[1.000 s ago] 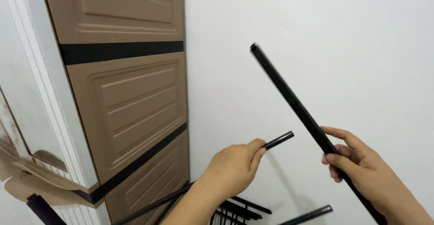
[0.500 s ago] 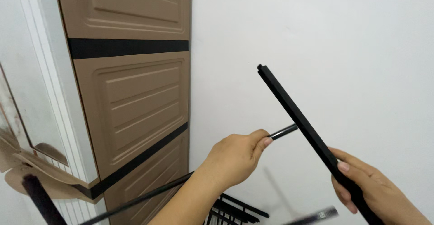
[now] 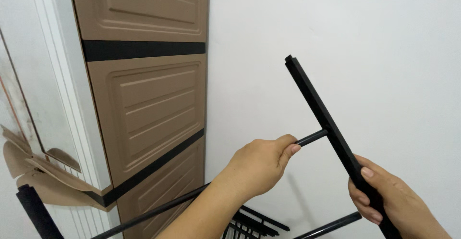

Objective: The person assembles a black metal rack by inserting horizontal bars into vertical supports to form ladder-like frames. They repeat this process to create multiple identical frames and then stack them together against a wall.

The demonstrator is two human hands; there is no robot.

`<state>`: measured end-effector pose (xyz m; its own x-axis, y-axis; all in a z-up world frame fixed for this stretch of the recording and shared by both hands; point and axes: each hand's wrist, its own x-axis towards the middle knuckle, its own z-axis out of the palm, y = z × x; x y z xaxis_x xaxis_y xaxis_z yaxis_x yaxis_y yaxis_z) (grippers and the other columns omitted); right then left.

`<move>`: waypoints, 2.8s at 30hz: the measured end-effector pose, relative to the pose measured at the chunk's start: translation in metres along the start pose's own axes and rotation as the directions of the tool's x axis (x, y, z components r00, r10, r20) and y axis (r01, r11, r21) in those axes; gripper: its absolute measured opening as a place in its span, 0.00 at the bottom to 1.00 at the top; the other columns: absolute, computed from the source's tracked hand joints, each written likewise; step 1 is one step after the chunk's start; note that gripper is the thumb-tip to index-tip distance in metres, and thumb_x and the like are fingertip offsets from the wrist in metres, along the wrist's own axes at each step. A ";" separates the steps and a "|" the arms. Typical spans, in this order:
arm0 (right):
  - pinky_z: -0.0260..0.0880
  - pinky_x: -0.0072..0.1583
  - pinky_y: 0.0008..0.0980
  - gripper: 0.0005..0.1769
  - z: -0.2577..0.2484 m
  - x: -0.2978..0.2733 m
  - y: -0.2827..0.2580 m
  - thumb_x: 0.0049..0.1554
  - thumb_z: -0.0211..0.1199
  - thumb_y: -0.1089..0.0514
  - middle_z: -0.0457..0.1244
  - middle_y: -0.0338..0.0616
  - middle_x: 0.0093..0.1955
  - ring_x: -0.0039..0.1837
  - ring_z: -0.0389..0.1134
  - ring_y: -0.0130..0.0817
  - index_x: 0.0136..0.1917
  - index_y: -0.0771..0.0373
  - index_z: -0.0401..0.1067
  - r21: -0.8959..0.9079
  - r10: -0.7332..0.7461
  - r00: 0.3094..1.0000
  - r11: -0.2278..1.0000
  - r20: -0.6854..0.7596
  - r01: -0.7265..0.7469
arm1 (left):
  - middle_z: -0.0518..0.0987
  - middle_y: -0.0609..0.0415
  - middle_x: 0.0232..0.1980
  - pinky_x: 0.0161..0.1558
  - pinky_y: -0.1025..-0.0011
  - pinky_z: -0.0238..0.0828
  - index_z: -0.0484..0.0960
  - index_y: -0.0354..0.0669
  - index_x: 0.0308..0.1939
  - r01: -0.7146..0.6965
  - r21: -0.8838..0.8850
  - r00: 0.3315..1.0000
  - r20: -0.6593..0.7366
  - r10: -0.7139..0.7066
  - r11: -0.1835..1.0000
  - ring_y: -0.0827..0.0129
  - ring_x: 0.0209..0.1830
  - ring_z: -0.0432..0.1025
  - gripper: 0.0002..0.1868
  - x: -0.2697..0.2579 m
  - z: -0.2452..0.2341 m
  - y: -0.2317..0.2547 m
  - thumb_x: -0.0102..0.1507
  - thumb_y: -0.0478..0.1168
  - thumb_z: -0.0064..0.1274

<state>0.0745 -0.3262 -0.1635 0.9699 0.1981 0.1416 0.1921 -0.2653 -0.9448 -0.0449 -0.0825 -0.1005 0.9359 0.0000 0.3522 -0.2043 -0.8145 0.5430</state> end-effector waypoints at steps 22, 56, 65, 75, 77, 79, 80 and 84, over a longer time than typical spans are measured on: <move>0.52 0.29 0.29 0.28 0.033 -0.002 0.020 0.69 0.45 0.53 0.51 0.41 0.28 0.27 0.51 0.29 0.80 0.56 0.65 0.010 -0.162 0.984 0.986 -0.071 0.163 | 0.77 0.47 0.21 0.26 0.57 0.71 0.75 0.39 0.43 -0.091 0.225 0.980 -0.154 0.127 0.970 0.53 0.21 0.74 0.15 0.000 0.015 0.004 0.73 0.46 0.38; 0.64 0.37 0.33 0.26 0.030 0.033 -0.035 0.68 0.44 0.51 0.67 0.47 0.43 0.35 0.63 0.34 0.63 0.79 0.65 0.168 -0.209 0.977 0.962 -0.051 0.215 | 0.79 0.47 0.26 0.28 0.59 0.75 0.76 0.39 0.48 -0.071 0.159 0.997 -0.006 0.073 0.985 0.56 0.26 0.77 0.16 0.000 0.003 0.027 0.72 0.46 0.37; 0.62 0.37 0.33 0.26 0.038 0.034 -0.029 0.69 0.44 0.54 0.61 0.48 0.39 0.37 0.61 0.33 0.76 0.67 0.65 0.343 -0.232 0.972 0.910 -0.049 0.234 | 0.78 0.48 0.23 0.24 0.61 0.75 0.76 0.38 0.45 -0.111 0.156 0.994 0.042 0.106 0.981 0.57 0.23 0.77 0.16 -0.003 0.004 0.029 0.72 0.46 0.37; 0.62 0.38 0.34 0.26 0.039 0.023 -0.038 0.69 0.43 0.58 0.63 0.49 0.41 0.41 0.62 0.35 0.77 0.67 0.62 0.359 -0.230 0.967 0.898 -0.112 0.255 | 0.77 0.48 0.20 0.23 0.63 0.74 0.76 0.39 0.43 -0.127 0.176 0.989 -0.053 0.138 0.976 0.58 0.20 0.76 0.15 0.003 0.009 0.026 0.72 0.45 0.38; 0.62 0.38 0.33 0.26 0.037 0.029 -0.034 0.69 0.44 0.58 0.63 0.48 0.42 0.41 0.62 0.34 0.77 0.67 0.63 0.419 -0.214 0.972 0.877 -0.097 0.235 | 0.77 0.48 0.21 0.23 0.62 0.73 0.76 0.38 0.43 -0.156 0.202 0.980 -0.090 0.177 0.967 0.57 0.21 0.76 0.14 0.003 0.010 0.026 0.72 0.45 0.39; 0.63 0.38 0.32 0.26 0.036 0.033 -0.029 0.71 0.47 0.58 0.64 0.48 0.44 0.42 0.64 0.34 0.78 0.69 0.64 0.457 -0.318 0.947 0.835 -0.054 0.306 | 0.78 0.48 0.22 0.23 0.61 0.72 0.75 0.38 0.43 -0.172 0.216 0.974 -0.110 0.199 0.961 0.57 0.21 0.75 0.14 0.003 0.012 0.026 0.72 0.44 0.40; 0.64 0.37 0.32 0.25 0.035 0.034 -0.027 0.72 0.48 0.58 0.65 0.48 0.45 0.43 0.64 0.34 0.79 0.70 0.65 0.477 -0.368 0.929 0.811 -0.033 0.338 | 0.78 0.48 0.22 0.23 0.61 0.72 0.75 0.38 0.44 -0.172 0.214 0.973 -0.112 0.199 0.961 0.57 0.21 0.75 0.14 0.004 0.013 0.026 0.72 0.44 0.40; 0.62 0.37 0.30 0.25 0.038 0.032 -0.026 0.68 0.49 0.58 0.63 0.46 0.43 0.42 0.63 0.32 0.76 0.67 0.66 0.475 -0.279 0.956 0.831 -0.094 0.289 | 0.78 0.48 0.23 0.23 0.62 0.75 0.74 0.37 0.46 -0.134 0.244 0.985 -0.075 0.156 0.960 0.58 0.22 0.76 0.12 0.007 0.017 0.029 0.71 0.43 0.40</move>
<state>0.0953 -0.2772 -0.1459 0.8876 0.1750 0.4262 0.3688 0.2846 -0.8849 -0.0397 -0.1162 -0.0951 0.8682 -0.0838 0.4890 -0.2516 -0.9238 0.2884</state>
